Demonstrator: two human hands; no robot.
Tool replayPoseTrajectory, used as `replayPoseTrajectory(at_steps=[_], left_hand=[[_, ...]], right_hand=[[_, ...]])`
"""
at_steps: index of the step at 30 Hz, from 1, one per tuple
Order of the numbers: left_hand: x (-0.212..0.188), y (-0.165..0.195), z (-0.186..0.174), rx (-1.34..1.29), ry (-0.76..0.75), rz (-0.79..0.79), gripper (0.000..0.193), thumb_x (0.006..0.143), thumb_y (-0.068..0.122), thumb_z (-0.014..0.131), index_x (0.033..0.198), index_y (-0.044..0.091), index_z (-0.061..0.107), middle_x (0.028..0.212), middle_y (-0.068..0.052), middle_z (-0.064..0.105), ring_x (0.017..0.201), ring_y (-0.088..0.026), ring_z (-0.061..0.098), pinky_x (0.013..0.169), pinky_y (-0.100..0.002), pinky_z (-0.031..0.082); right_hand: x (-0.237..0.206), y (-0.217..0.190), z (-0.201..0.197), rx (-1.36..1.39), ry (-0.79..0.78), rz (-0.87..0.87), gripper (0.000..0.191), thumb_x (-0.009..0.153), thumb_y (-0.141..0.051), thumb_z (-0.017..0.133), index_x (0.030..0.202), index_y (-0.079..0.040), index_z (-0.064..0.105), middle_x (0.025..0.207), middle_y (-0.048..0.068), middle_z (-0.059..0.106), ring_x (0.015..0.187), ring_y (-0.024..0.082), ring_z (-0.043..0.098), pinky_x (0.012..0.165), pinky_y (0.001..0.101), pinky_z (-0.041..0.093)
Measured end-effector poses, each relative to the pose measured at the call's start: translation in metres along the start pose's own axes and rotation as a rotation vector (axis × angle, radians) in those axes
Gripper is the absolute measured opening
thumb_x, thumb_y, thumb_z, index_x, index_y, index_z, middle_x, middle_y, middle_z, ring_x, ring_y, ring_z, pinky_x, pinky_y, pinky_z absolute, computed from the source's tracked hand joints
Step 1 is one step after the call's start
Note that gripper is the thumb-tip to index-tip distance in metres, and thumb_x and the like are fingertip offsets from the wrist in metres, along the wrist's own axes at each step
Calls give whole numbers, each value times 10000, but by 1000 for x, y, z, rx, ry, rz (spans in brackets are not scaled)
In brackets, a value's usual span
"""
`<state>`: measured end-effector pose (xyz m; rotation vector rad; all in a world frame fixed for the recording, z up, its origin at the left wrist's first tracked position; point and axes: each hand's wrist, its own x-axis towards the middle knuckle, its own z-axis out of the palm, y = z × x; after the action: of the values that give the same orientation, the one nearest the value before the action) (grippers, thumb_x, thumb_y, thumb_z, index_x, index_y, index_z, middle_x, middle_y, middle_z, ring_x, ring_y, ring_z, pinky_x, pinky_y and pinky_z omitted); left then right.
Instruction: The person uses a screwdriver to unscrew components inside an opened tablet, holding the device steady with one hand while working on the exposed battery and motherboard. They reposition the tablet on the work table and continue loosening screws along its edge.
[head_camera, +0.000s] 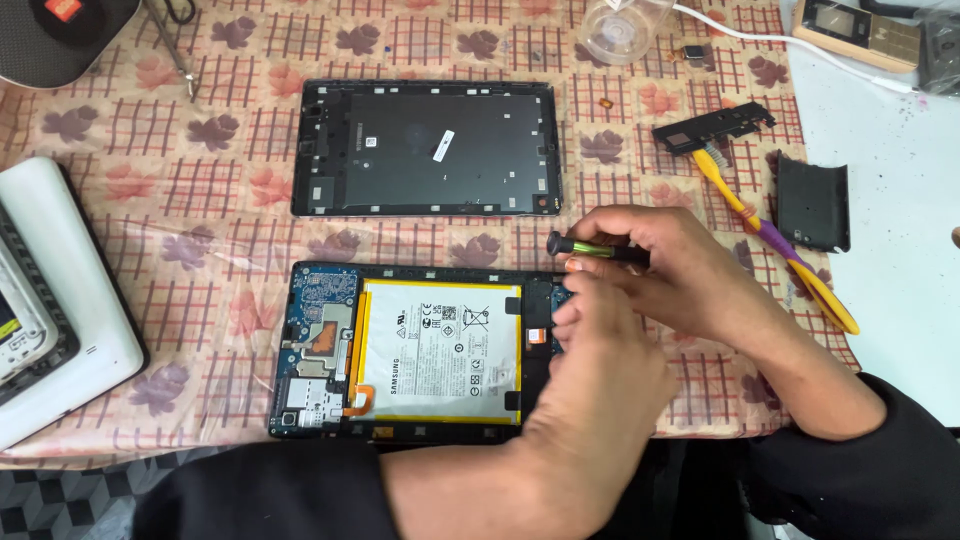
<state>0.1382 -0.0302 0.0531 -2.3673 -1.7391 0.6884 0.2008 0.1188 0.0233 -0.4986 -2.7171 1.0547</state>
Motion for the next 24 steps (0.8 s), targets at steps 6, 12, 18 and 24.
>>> replayPoseTrajectory(at_steps=[6,12,18,24], left_hand=[[5,-17,1,-47,345,-167,234,689,234,710,857,75,749,840,-131,732,873,-314,702,762,-406,511],[-35,-46,43,-355,549,-145,190,687,67,755,875,56,736,1024,-63,700,985,-218,661,793,-351,528],[-67,-24,72,-646,867,-408,272,863,155,755,1114,55,721,1101,-58,690,995,-230,642,837,-387,521],[-62,-5,94,-619,843,-374,321,860,112,734,1169,25,716,1125,-81,710,1050,-239,662,895,-384,533]], right_hand=[[2,-7,-5,-1,8,44,138,808,-86,790,929,-54,731,740,31,765,625,130,719,555,295,566],[0,-6,-5,21,92,-97,127,858,-55,761,982,-51,737,776,21,737,666,98,680,604,260,543],[-3,-2,-1,21,37,199,96,881,-131,746,974,-124,768,616,9,681,492,106,556,476,294,398],[-4,-1,1,113,91,-55,96,906,-153,757,994,-115,754,646,-38,689,567,43,594,549,235,472]])
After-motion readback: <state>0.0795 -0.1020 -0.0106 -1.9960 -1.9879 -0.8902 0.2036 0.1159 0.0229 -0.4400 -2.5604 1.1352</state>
